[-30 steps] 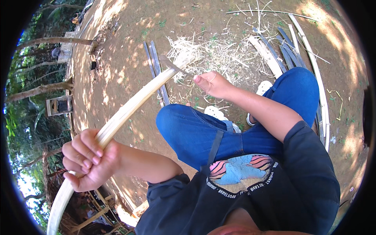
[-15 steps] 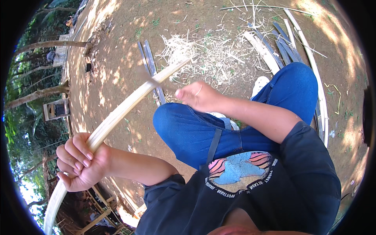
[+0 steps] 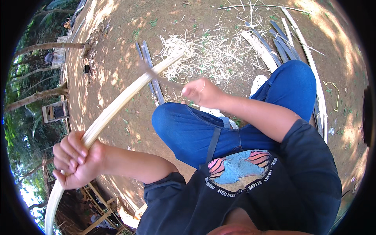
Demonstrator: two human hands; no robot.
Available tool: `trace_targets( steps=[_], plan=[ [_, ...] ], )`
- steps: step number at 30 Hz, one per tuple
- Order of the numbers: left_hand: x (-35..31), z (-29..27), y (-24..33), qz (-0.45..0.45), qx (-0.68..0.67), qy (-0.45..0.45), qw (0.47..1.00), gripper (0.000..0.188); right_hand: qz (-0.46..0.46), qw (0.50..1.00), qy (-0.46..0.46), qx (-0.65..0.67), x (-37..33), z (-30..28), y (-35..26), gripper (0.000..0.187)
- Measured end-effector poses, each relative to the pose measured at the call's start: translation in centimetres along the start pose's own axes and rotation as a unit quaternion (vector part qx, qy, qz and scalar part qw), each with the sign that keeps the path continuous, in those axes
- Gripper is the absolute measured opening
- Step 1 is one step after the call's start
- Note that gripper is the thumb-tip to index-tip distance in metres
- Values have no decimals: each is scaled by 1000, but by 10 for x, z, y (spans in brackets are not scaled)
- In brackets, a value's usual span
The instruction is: The person shaves a strip of bamboo using a curved sickle-like blade, pulling the blade toward them along the length of the wood.
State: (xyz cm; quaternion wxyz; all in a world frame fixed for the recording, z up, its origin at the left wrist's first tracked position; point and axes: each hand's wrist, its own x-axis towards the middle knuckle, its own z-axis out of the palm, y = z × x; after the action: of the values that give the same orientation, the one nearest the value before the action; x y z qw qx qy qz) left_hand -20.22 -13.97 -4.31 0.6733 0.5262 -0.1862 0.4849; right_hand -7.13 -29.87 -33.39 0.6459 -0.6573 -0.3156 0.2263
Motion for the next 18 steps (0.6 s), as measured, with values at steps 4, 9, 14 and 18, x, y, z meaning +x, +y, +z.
trace_targets(
  steps=[4, 9, 14, 18],
  plan=[
    [14, 14, 43, -4, -105, -17, 994, 35, 310, 941, 46, -128, 17, -65, 90, 76],
    [20, -9, 47, 44, -78, 28, 996, 38, 301, 946, 112, 39, 19, -37, 75, 73],
    [0, -15, 31, 54, -23, 98, 993, 71, 200, 960, 131, 148, 21, -26, 22, 69],
    [-18, -19, 0, 30, 22, -35, 999, 75, 118, 985, 7, 124, 9, -18, -36, 67]
  ],
)
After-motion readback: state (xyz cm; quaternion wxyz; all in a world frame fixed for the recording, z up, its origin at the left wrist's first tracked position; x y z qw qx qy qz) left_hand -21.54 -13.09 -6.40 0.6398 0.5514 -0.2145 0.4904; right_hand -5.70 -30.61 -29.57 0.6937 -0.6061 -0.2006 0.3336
